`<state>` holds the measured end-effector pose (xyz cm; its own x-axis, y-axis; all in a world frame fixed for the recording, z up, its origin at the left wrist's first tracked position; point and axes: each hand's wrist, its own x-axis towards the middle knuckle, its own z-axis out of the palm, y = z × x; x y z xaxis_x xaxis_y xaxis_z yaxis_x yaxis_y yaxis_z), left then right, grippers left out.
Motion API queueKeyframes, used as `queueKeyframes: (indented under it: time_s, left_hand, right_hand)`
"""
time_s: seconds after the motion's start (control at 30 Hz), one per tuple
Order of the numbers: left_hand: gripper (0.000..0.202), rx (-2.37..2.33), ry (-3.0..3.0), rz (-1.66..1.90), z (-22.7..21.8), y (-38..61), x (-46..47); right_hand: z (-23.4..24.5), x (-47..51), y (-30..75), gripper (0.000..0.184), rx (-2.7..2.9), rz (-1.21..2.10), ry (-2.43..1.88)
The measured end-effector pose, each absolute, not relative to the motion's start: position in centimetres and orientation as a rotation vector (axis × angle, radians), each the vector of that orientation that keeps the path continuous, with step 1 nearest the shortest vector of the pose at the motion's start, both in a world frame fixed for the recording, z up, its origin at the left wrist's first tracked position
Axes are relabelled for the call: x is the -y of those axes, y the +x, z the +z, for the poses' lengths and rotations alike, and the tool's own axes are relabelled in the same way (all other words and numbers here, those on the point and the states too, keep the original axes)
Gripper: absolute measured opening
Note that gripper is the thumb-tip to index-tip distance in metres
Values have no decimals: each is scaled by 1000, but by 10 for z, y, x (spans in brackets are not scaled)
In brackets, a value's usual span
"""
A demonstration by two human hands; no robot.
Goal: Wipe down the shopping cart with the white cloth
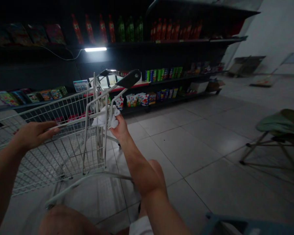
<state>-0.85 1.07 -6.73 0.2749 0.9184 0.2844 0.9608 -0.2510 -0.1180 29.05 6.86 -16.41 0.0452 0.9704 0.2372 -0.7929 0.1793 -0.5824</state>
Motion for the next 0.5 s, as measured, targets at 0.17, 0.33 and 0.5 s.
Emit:
queueKeyframes:
  time_s: [0.17, 0.33, 0.5]
  left_hand:
    - [55, 1807, -2274, -507, -56, -5, 1]
    - [57, 1519, -2357, -987, -42, 59, 16]
    - [46, 1421, -2303, -1533, -53, 82, 13]
  right_hand:
    - [-163, -43, 253, 29, 644, 1225, -250]
    - [-160, -31, 243, 34, 687, 1264, -396]
    - [-130, -37, 244, 35, 616, 955, -332]
